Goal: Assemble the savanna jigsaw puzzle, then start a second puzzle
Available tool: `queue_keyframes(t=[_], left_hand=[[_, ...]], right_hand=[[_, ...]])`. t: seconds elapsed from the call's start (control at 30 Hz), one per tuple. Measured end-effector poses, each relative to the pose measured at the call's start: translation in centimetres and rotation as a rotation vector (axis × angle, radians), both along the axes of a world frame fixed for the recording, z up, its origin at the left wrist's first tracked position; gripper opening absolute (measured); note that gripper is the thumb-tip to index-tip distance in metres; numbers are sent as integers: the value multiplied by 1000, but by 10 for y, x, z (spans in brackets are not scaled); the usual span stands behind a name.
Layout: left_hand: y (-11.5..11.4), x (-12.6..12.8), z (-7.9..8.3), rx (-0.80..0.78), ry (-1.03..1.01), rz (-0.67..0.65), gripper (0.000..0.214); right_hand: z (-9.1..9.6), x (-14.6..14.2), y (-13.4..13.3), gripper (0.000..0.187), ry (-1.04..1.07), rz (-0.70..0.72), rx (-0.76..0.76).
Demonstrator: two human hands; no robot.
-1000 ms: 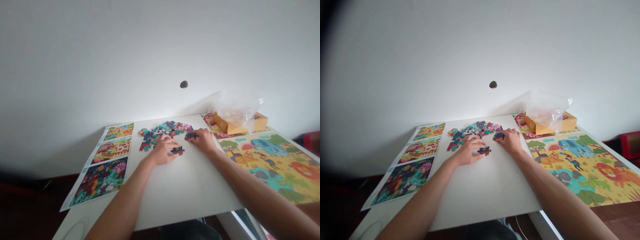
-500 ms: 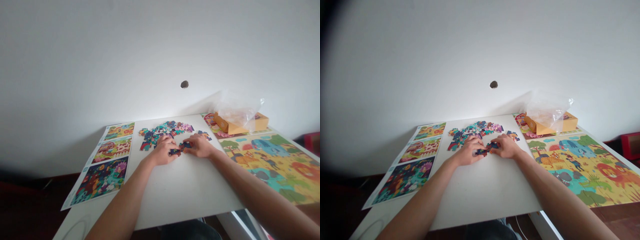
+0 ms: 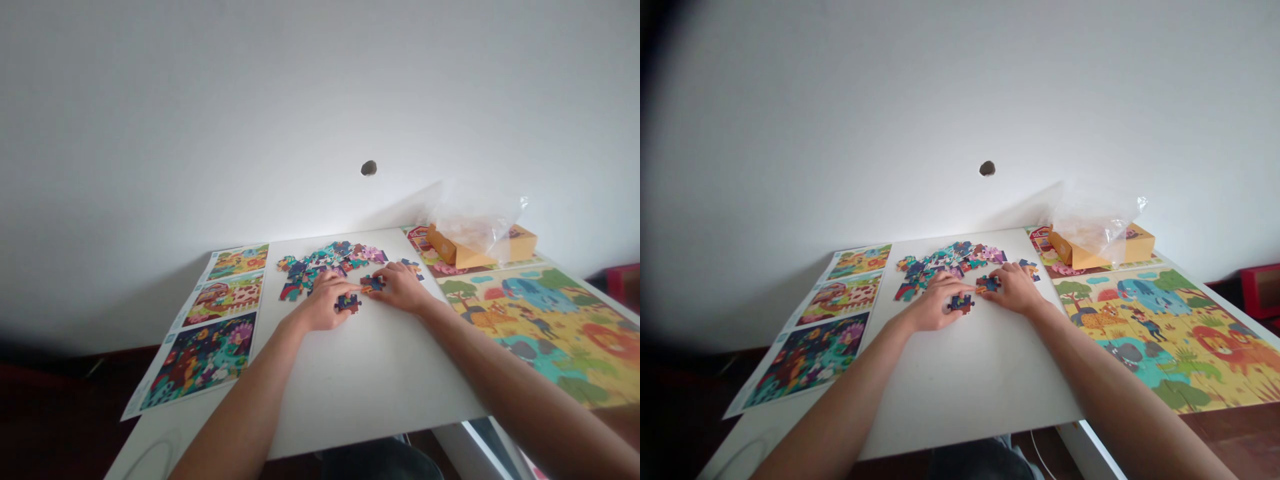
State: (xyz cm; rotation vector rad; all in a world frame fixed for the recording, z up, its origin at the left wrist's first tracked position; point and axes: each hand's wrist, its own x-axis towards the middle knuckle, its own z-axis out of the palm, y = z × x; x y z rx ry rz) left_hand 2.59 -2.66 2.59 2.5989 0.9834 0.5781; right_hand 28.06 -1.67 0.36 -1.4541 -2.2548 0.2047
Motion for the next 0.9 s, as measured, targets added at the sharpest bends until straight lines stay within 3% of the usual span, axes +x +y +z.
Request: queue_keyframes(t=[0.1, 0.27, 0.37, 0.53, 0.9], left_hand=[[0, -1, 2, -36, -21, -25, 50], [1, 0, 4, -34, -34, -18, 46], [2, 1, 3, -11, -5, 31, 40], [3, 0, -1, -3, 19, 74, 30], [3, -3, 0, 3, 38, 107, 25]], right_hand=[[-5, 1, 4, 39, 5, -137, 9], [-5, 1, 4, 41, 31, -197, 10], [2, 0, -1, 44, 72, -106, 37], [9, -3, -8, 46, 58, 194, -29], [10, -2, -10, 46, 47, 276, -73]])
